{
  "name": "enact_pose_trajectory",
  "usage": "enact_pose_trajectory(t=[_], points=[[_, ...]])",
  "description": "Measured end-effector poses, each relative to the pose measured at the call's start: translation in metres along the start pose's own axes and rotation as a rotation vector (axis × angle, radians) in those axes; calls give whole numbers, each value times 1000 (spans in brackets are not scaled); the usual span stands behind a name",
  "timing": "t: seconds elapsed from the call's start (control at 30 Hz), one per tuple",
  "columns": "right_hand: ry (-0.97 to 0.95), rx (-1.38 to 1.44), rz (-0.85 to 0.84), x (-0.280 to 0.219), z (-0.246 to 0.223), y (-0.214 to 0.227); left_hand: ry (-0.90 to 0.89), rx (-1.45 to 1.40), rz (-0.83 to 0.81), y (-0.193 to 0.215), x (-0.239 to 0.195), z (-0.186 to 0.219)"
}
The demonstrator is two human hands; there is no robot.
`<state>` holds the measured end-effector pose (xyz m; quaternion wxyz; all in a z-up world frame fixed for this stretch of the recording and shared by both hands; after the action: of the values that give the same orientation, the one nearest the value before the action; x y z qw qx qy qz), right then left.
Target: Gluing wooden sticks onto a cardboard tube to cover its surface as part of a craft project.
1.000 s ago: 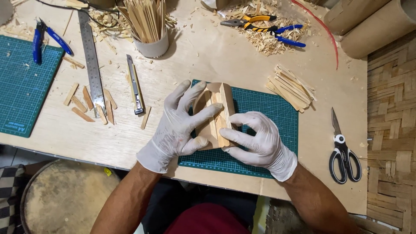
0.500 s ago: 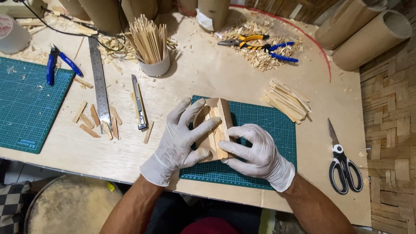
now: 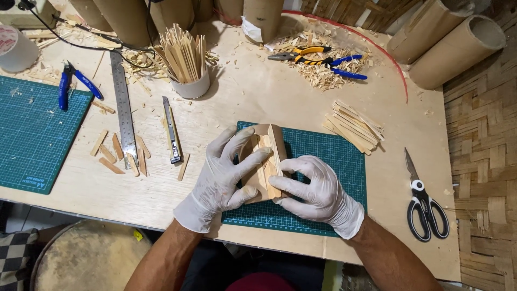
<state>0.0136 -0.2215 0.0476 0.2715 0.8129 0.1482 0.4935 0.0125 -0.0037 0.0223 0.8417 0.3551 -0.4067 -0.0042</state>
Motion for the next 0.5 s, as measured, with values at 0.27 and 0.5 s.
enact_pose_trajectory(t=[0.27,0.5], points=[[-1,5,-4,0,-1,0,23,-29,48,2,4,6],[-18,0,-14,1,-3,-1,161,-44,99,2,9,17]])
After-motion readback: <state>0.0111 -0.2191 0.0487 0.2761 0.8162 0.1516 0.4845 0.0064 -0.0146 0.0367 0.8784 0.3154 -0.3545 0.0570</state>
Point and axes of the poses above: each hand's wrist, its own x-axis towards the middle knuckle, its own y-axis out of the back of the hand, z = x × y, the point moved 2 cm from there along x, towards the middle knuckle, and after that the axes turned 1 degree about y, right-handed, at the moved point
